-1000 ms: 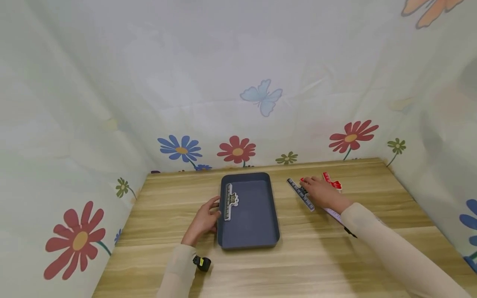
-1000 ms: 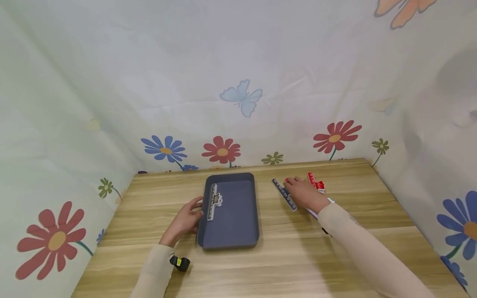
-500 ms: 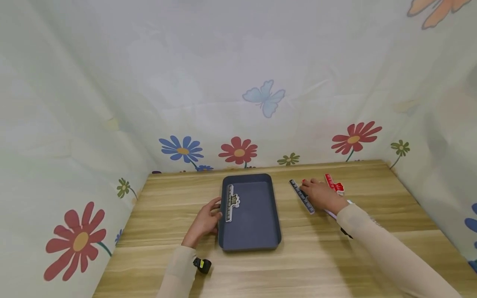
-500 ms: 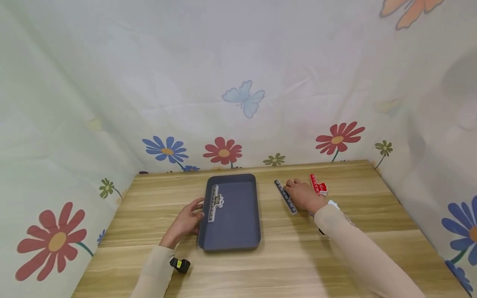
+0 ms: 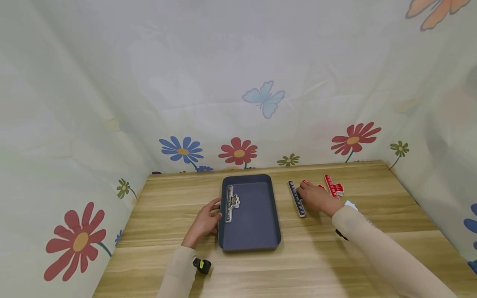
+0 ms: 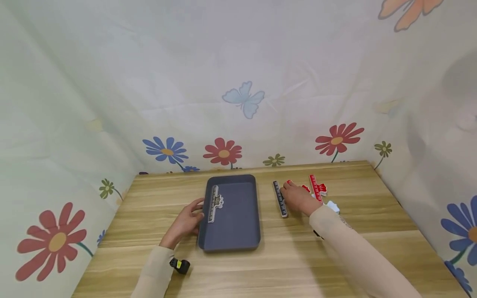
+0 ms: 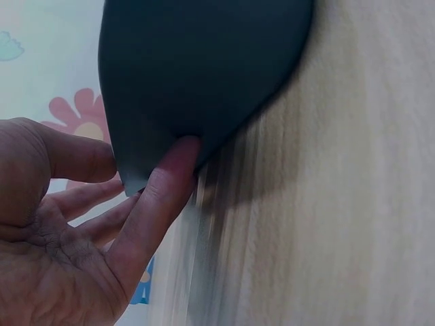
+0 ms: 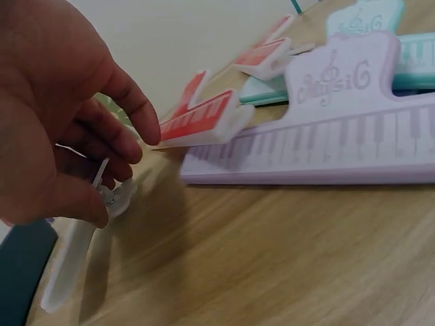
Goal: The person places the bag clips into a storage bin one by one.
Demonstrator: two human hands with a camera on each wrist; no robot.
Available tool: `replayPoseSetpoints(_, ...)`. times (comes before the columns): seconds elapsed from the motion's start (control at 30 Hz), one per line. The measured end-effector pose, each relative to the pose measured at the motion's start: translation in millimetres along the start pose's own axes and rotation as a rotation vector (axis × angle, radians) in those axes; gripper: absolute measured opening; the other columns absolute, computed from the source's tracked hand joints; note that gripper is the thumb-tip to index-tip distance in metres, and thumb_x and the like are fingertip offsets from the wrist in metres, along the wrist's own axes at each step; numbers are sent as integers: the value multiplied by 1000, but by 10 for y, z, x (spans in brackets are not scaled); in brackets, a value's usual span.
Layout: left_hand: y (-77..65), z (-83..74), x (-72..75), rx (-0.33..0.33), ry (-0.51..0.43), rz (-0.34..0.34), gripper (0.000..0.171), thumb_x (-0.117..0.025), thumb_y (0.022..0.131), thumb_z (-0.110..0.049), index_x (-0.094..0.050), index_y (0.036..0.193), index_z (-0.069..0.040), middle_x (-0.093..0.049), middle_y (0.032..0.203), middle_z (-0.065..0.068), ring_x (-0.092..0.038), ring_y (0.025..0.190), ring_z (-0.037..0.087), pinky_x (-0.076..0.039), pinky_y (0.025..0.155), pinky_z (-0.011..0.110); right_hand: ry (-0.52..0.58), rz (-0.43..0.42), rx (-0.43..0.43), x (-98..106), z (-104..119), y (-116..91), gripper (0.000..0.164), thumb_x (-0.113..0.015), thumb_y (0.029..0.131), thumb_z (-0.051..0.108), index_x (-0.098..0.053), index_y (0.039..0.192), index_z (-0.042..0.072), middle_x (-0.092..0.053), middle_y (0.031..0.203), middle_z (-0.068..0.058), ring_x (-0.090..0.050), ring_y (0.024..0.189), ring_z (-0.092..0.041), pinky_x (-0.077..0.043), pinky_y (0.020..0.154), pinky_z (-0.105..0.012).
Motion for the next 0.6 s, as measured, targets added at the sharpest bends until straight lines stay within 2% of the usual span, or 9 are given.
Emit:
replayPoseSetpoints(0.27,24,-29,-27,15,3,1,59,-49,91,-3,-32,145,-20,-46,138,20,-65,86,23,-53,45,39,1,4,-11,94,44,-66,35,-55,92,13,-52,122,-3,-53,126,-24,-48,121,-40,-44,99,-50)
replayPoseSetpoints(0.43,37,-38,-38,4,-4,6,58,-50,91,-4,-32,145,-18,-45,139,21,-64,90,25,-54,46,39,-1,-14,-24,158,87,-115,38,-58,91,16,-52,124,-1,-54,122,-20,-49,120,-36,-46,98,-48)
replayPoseSetpoints(0.6,29,-17,-28,25,-10,-3,56,-50,92,-3,-35,143,-19,-45,139,19,-65,86,24,-53,46,39,7,-25,-15,229,175,-153,38,-59,91,21,-52,121,-2,-55,120,-19,-50,119,-38,-47,97,-47)
Point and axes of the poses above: each hand's wrist, its own y-axis towards the middle knuckle, its own x-axis out of the back of the hand, z = x × y, the point moved 2 cm from there along y, towards the middle knuckle
